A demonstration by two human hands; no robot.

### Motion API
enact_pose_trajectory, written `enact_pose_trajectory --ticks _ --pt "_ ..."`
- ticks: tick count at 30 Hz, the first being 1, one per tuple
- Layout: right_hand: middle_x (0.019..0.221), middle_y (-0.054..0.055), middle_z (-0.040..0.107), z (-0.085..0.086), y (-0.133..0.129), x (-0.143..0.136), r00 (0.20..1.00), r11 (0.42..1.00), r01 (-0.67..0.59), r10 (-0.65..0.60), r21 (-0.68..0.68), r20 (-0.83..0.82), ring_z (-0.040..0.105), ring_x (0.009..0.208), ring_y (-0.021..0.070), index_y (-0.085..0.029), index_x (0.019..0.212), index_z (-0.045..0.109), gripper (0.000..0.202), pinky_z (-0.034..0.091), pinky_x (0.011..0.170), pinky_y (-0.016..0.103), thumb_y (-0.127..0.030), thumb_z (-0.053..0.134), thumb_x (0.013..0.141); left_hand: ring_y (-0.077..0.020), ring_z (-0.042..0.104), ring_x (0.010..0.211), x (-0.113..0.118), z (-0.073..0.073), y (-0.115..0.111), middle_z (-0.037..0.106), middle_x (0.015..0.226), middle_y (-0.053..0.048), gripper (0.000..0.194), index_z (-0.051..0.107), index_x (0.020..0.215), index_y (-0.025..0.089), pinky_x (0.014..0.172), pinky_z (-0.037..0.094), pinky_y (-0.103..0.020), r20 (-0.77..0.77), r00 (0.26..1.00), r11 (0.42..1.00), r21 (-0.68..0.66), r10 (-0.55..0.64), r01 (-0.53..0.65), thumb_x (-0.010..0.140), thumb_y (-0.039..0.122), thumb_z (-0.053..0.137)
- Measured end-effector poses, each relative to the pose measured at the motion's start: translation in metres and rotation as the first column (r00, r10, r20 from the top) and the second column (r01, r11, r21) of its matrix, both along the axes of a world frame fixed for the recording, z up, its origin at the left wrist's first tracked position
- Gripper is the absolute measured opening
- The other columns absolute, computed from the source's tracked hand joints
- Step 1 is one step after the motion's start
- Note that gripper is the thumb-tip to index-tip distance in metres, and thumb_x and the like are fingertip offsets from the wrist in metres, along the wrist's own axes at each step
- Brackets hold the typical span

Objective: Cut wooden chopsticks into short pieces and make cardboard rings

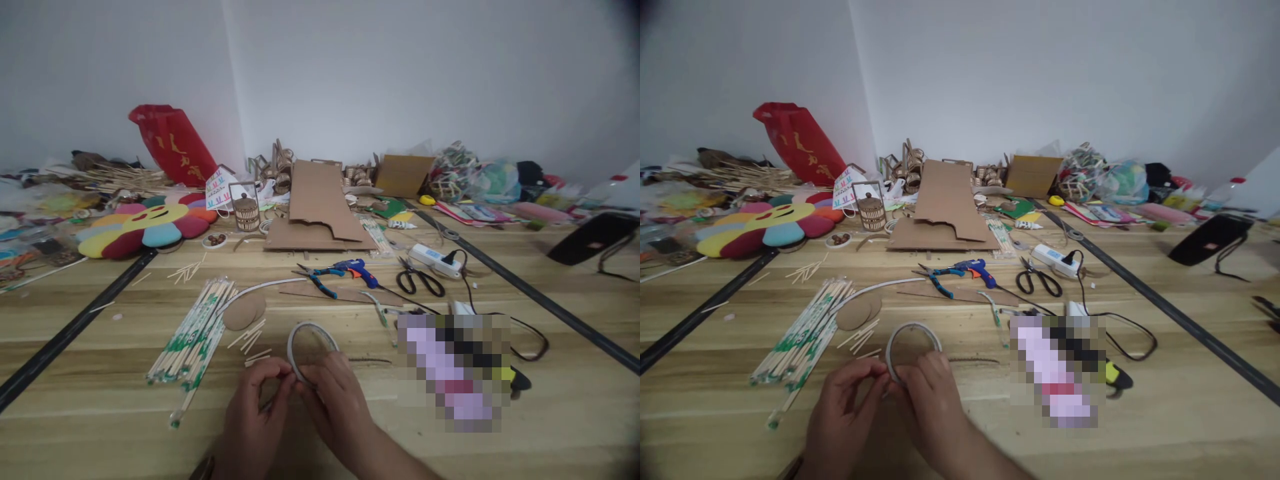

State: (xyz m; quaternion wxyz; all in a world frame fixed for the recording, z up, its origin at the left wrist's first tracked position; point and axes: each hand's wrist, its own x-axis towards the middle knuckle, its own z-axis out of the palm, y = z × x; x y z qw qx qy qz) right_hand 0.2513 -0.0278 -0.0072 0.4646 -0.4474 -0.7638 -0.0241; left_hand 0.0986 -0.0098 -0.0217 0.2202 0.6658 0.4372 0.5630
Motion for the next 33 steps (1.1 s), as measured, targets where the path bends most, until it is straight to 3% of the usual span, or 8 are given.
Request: enact_pose_trajectory --ticks 10,15,20,33 --pt "0.073 0.004 0.061 0.0006 -0.0015 -0.0005 0.998 0.999 0.032 -0.033 0.016 0.054 0.053 0.068 0.0196 -0.018 0.092 0.057 0.018 0.041 0.062 0.031 -0.028 0.044 0.099 -0.0174 0.069 0.072 -0.0011 0.0082 0.0039 0.070 0.076 -0.002 0.016 0.064 0.082 0.020 0.067 0.060 -0.026 0.096 0.994 0.986 -0.153 -0.050 0.065 0.080 0.036 0.068" --pt "0.073 0.004 0.062 0.0016 -0.0014 -0.0012 0.998 0.999 0.046 -0.047 0.026 0.049 0.054 0.069 0.0194 -0.019 0.092 0.058 0.018 0.043 0.063 0.032 -0.027 0.044 0.099 -0.0169 0.068 0.073 -0.0024 0.0089 0.0047 0.069 0.076 -0.002 0.013 0.065 0.085 0.021 0.066 0.059 -0.024 0.023 0.996 0.987 -0.134 -0.083 0.085 0.082 0.033 0.065" --pt "0.071 0.003 0.061 0.0033 -0.0001 -0.0010 0.997 0.997 0.058 -0.060 0.045 0.051 0.053 0.066 0.0188 -0.020 0.092 0.056 0.017 0.042 0.060 0.032 -0.028 0.044 0.100 -0.0159 0.068 0.073 0.0006 0.0066 0.0056 0.067 0.077 -0.001 0.011 0.063 0.088 0.021 0.067 0.059 -0.024 0.077 0.996 0.994 -0.095 -0.050 0.058 0.081 0.029 0.066" --pt "0.071 0.004 0.061 0.0032 0.0002 -0.0003 0.996 0.997 0.047 -0.051 0.061 0.076 0.052 0.066 0.0187 -0.019 0.092 0.056 0.018 0.041 0.060 0.031 -0.025 0.041 0.100 -0.0153 0.066 0.072 0.0025 0.0054 0.0003 0.065 0.077 -0.002 0.007 0.061 0.086 0.018 0.067 0.058 -0.024 0.140 0.987 0.975 -0.193 -0.082 0.108 0.081 0.023 0.064"
